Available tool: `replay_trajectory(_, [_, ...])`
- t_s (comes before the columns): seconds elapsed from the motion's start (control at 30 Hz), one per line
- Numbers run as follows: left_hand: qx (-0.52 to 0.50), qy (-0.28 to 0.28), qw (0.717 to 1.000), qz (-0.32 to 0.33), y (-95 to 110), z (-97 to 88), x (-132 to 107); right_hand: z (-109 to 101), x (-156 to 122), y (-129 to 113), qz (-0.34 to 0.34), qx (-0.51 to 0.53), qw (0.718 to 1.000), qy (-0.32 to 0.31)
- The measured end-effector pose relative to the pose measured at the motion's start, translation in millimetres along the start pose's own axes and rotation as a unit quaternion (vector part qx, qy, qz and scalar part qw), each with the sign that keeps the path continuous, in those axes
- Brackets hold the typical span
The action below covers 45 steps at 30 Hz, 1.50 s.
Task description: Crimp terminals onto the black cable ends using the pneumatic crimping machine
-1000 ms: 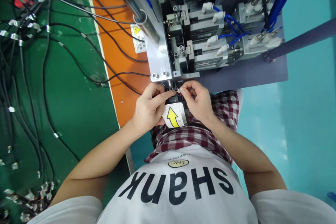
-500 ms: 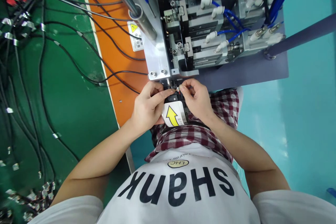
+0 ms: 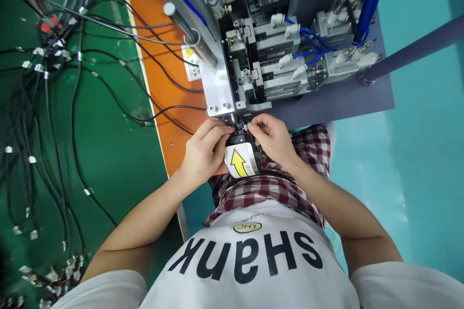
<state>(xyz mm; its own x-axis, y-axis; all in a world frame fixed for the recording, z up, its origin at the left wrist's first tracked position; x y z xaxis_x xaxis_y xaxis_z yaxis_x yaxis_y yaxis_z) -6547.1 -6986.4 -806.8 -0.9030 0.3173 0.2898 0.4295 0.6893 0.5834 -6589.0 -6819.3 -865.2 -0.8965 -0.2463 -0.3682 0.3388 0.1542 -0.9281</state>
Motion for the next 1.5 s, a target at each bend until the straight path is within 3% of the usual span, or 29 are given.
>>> replay_trajectory(0.27, [0.015,-0.022,0.999,0.022,0.1,4.2,0.7,-3.6,1.2,-5.1,-0.006,-0.030,1.000,0.005])
replay_trajectory(0.4, [0.033,-0.028,0.999,0.010,4.5,2.6,1.2,-1.0,4.9,-0.2,0.023,0.006,0.999,-0.028])
replay_trajectory(0.97, [0.004,-0.003,1.000,0.003,3.0,0.2,1.6,-2.0,5.6,0.1,0.027,0.010,0.998,-0.056])
replay_trajectory(1.07, [-0.005,-0.004,1.000,0.017,1.4,1.0,1.4,-5.8,-1.1,-11.7,-0.023,-0.083,0.996,-0.017])
replay_trajectory(1.23, [0.020,-0.017,0.999,0.042,2.6,1.4,0.0,-2.6,-18.6,-42.0,-0.172,-0.213,0.957,0.099])
replay_trajectory(1.5, [0.015,-0.025,0.999,0.033,4.5,-0.3,0.7,-3.8,-14.8,-35.1,-0.177,-0.245,0.947,0.109])
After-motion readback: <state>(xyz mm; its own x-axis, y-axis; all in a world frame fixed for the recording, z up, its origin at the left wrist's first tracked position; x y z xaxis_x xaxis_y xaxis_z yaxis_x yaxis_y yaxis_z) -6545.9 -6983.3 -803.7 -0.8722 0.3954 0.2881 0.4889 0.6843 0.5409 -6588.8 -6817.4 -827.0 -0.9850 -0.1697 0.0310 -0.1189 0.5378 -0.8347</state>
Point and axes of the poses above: each hand's wrist, its own x-axis towards the middle knuckle, its own z-axis out of the palm, y = z × x, the point moved 6 cm from there along x, towards the middle knuckle, and after that the axes turned 3 degrees about z, right-handed, at the moved point
